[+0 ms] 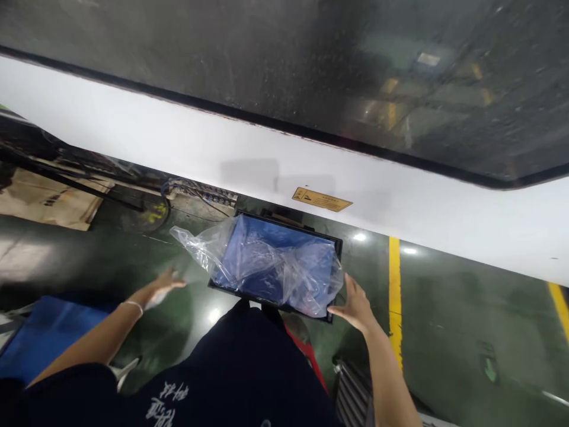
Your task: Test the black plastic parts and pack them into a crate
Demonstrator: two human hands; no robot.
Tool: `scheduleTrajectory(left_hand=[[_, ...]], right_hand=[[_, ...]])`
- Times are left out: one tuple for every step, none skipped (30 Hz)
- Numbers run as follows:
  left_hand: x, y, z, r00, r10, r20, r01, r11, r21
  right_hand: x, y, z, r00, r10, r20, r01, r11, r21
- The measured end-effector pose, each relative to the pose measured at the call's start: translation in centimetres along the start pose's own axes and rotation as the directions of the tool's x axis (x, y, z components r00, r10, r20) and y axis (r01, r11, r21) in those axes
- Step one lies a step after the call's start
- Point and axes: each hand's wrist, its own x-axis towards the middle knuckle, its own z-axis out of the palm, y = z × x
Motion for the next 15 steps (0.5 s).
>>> scheduleTrajectory(left_hand=[[1.2,1.5,-2.0,0.999,-0.037,-0.037,0.029,0.983,-0.183],[2.3,3.5,-3.6,0.995,-0.008,-0.1,-0.027,0.94,-0.339],[3.3,6.0,-4.8,0.99,0.085,-0.115,-0.126,0.9,-0.417],[3.9,8.8,-5.3,0.981,0.146,-0.124,-0.186,0.885,-0.427],[4.2,11.6,-5.2,0.97,0.234,-0.061,-0.24,0.895,-0.377],[4.2,14.2,-4.6,0.945,0.327,0.022,-0.307,0.907,-0.288],[4.0,16.6,-3.5,0.898,0.434,0.078,-0.414,0.89,-0.19],[3.6,18.6,-2.0,0.816,0.563,0.13,-0.558,0.826,-0.081],[3.2,20.1,-0.4,0.728,0.666,0.165,-0.677,0.735,0.02],[2.9,21.3,1.4,0.66,0.727,0.189,-0.751,0.65,0.118],[2.7,22.0,3.2,0.606,0.775,0.179,-0.794,0.577,0.191],[2.5,22.4,4.9,0.563,0.813,0.149,-0.82,0.525,0.228],[2.5,22.7,6.5,0.557,0.825,0.089,-0.818,0.528,0.229],[2.5,22.8,8.0,0.582,0.813,0.01,-0.799,0.569,0.195],[2.5,23.1,9.4,0.626,0.777,-0.065,-0.765,0.628,0.141]], right_hand=[[1.3,-1.7,-0.6,0.996,-0.085,-0.004,0.084,0.996,-0.018],[2.4,-3.7,-0.9,0.984,-0.175,0.015,0.175,0.983,-0.052],[3.4,-5.9,-1.0,0.963,-0.266,0.04,0.269,0.959,-0.086],[4.3,-8.0,-0.9,0.933,-0.351,0.077,0.357,0.928,-0.108],[5.1,-10.0,-0.7,0.891,-0.436,0.128,0.45,0.886,-0.108],[5.6,-11.6,-0.4,0.843,-0.507,0.179,0.527,0.844,-0.095],[6.0,-12.9,-0.1,0.797,-0.561,0.225,0.589,0.804,-0.081],[6.1,-13.7,0.2,0.757,-0.605,0.249,0.635,0.77,-0.059],[6.2,-14.2,0.6,0.73,-0.642,0.235,0.665,0.746,-0.027],[6.0,-14.5,0.9,0.718,-0.673,0.179,0.68,0.733,0.027],[5.8,-14.6,1.2,0.718,-0.69,0.09,0.681,0.724,0.114],[5.5,-14.6,1.5,0.743,-0.67,-0.016,0.653,0.719,0.239],[5.2,-14.7,1.7,0.785,-0.609,-0.113,0.6,0.704,0.38],[4.9,-14.7,1.9,0.835,-0.521,-0.178,0.532,0.678,0.507],[4.6,-14.9,2.0,0.88,-0.428,-0.206,0.459,0.655,0.599]])
